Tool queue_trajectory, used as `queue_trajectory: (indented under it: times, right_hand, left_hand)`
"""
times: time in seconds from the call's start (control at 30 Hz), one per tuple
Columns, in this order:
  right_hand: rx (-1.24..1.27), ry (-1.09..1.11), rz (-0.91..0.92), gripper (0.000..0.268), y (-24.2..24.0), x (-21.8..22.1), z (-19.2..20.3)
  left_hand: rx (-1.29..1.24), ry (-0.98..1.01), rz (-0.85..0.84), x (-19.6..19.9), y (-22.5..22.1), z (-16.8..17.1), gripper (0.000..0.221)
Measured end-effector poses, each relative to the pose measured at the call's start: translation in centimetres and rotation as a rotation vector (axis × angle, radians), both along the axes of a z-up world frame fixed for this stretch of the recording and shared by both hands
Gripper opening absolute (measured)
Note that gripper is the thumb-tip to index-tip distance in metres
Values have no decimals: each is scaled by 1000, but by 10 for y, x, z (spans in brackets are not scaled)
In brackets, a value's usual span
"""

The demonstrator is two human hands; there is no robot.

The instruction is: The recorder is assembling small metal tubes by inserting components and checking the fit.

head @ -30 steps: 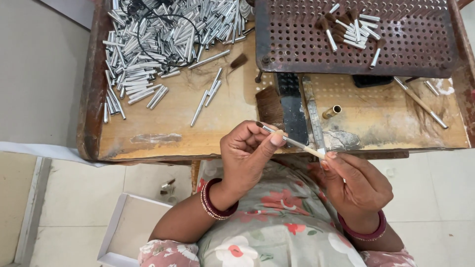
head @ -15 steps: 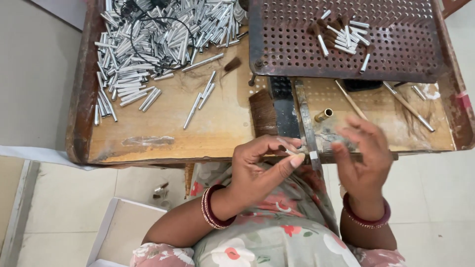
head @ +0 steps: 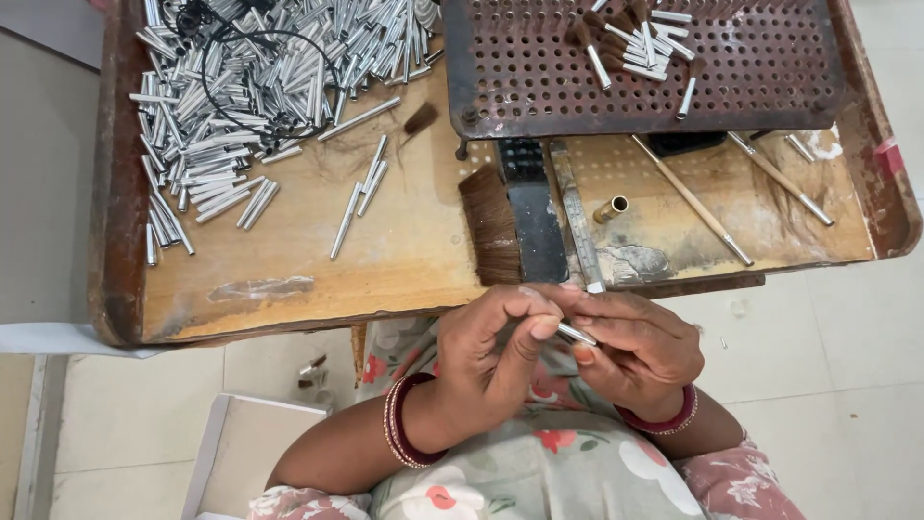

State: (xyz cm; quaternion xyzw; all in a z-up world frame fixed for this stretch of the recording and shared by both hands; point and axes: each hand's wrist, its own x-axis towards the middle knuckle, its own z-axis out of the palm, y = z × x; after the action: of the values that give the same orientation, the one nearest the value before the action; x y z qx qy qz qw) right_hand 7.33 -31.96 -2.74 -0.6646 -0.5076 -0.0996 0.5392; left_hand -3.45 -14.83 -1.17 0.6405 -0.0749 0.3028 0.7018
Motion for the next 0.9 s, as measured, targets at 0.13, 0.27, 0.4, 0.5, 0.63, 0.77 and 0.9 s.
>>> queue_trajectory:
  times: [0.13, 0.27, 0.4, 0.5, 0.63, 0.77, 0.9]
  right_hand:
    - [9, -18, 27, 22, -1, 2, -5]
    - [8, -43, 29, 21, -4, 1, -7]
    - [12, -91, 1, 19, -5, -2, -9]
    - [29, -55, 12, 18, -5, -5, -10]
    - [36, -111, -89, 17, 4, -7, -1]
    - [-8, -307, -8, 16, 7, -2, 10]
    - [-24, -137, 38, 15, 1, -4, 10]
  left_hand:
    - [-70, 46, -28, -1, 4, 1, 21]
    - [-136, 63, -101, -3, 5, -1, 23]
    - [-184, 80, -133, -5, 2, -4, 21]
    - [-280, 84, -161, -4, -4, -9, 19]
    - [-232, 54, -159, 3, 0, -4, 15]
    - [-189, 69, -185, 5, 4, -11, 11]
    - [-187, 88, -229, 7, 2, -15, 11]
